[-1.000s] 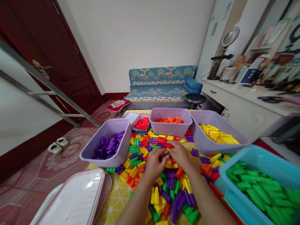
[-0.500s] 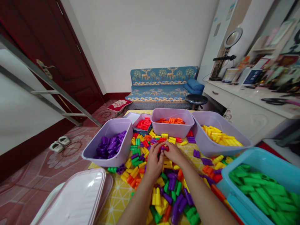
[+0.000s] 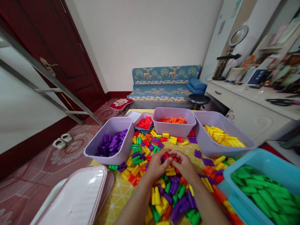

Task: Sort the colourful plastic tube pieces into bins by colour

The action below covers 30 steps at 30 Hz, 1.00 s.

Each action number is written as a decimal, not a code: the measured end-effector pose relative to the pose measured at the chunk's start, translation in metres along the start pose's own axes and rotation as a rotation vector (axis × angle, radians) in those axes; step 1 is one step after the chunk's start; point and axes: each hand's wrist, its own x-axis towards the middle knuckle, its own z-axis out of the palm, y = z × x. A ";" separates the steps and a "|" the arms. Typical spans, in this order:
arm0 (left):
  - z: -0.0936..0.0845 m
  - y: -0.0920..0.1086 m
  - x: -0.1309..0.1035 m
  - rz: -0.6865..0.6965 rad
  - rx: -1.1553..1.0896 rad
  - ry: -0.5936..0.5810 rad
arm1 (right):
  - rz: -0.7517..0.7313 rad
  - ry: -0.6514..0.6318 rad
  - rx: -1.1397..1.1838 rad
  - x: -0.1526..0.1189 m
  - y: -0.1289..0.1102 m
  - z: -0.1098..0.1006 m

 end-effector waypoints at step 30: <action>-0.001 -0.012 0.009 -0.149 -0.452 0.283 | 0.071 0.117 0.162 0.003 0.007 -0.007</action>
